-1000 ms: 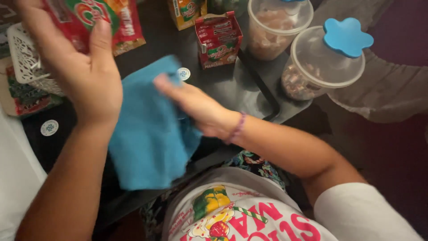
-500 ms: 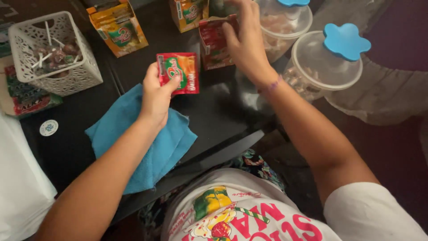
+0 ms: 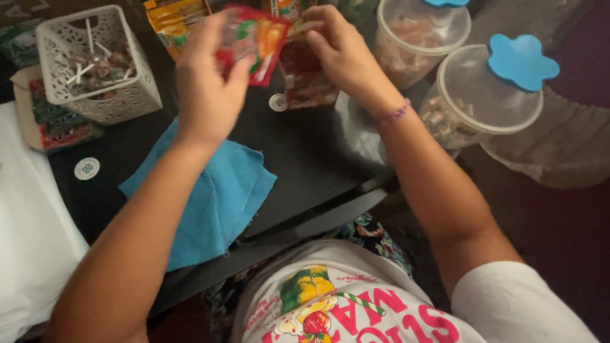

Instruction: Organizing and sorting snack packets from cardboard boxes on a counter.

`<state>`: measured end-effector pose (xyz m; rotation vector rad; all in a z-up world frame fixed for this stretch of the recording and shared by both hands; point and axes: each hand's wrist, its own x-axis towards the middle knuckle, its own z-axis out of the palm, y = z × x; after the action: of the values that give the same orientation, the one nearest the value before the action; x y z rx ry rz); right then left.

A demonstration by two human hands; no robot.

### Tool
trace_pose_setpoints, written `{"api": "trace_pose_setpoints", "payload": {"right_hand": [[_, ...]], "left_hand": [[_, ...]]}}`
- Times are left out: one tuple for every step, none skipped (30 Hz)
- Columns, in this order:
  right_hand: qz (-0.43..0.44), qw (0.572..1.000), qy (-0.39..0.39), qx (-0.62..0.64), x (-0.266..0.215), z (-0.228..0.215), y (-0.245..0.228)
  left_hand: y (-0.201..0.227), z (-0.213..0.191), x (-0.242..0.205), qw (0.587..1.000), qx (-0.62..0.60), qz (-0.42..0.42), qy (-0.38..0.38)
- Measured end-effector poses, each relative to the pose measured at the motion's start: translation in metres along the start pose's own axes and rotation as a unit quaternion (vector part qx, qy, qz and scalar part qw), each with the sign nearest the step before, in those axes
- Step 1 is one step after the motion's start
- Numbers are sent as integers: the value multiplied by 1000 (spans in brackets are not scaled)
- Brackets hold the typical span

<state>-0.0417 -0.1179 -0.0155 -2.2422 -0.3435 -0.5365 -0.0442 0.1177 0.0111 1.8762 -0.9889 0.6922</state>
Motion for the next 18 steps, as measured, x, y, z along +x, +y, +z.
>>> {"api": "trace_pose_setpoints", "payload": {"right_hand": [[-3,1000,-2,1,-3,-1,-4],[-25,996,-3,87,-5,-2,-7],[-47,984,-1,173,-8,-4,-11],[-49,984,-2,174,-10,-5,-24],[-79,975,38,204,-13,-8,-36],[-109,963,77,234,-16,-10,-48],[-109,963,77,233,-18,-11,-47],[-153,949,67,267,-20,-12,-46],[-196,932,56,300,-23,-13,-44],[-196,932,56,299,-24,-15,-46],[-190,953,64,226,-25,-17,-47],[-182,969,71,151,-26,-18,-48],[-182,969,71,152,-26,-17,-48],[-175,972,85,134,-26,-16,-48],[-168,974,100,115,-26,-15,-48],[-168,974,100,115,-25,-13,-46],[-139,975,98,141,-24,-11,-44],[-109,975,96,167,-22,-8,-43]], "left_hand": [[4,1,2,1000,2,-1,2],[8,2,5,1000,3,20,4],[13,3,9,999,4,42,5],[14,5,10,999,7,43,5],[15,7,12,999,-8,53,5],[15,10,15,998,-22,63,4],[11,13,18,998,-23,63,4],[6,17,21,996,-16,92,5],[2,22,23,993,-10,120,6],[-2,26,24,993,-11,121,6],[-5,30,25,994,-20,103,-4],[-9,34,27,996,-30,86,-15],[-10,37,23,996,-29,85,-15],[-11,40,19,994,-91,53,-4],[-12,43,16,988,-153,21,7],[-34,53,1,988,-153,21,7],[-56,63,-14,974,-213,-57,-44],[-79,72,-29,949,-270,-134,-95]]}}
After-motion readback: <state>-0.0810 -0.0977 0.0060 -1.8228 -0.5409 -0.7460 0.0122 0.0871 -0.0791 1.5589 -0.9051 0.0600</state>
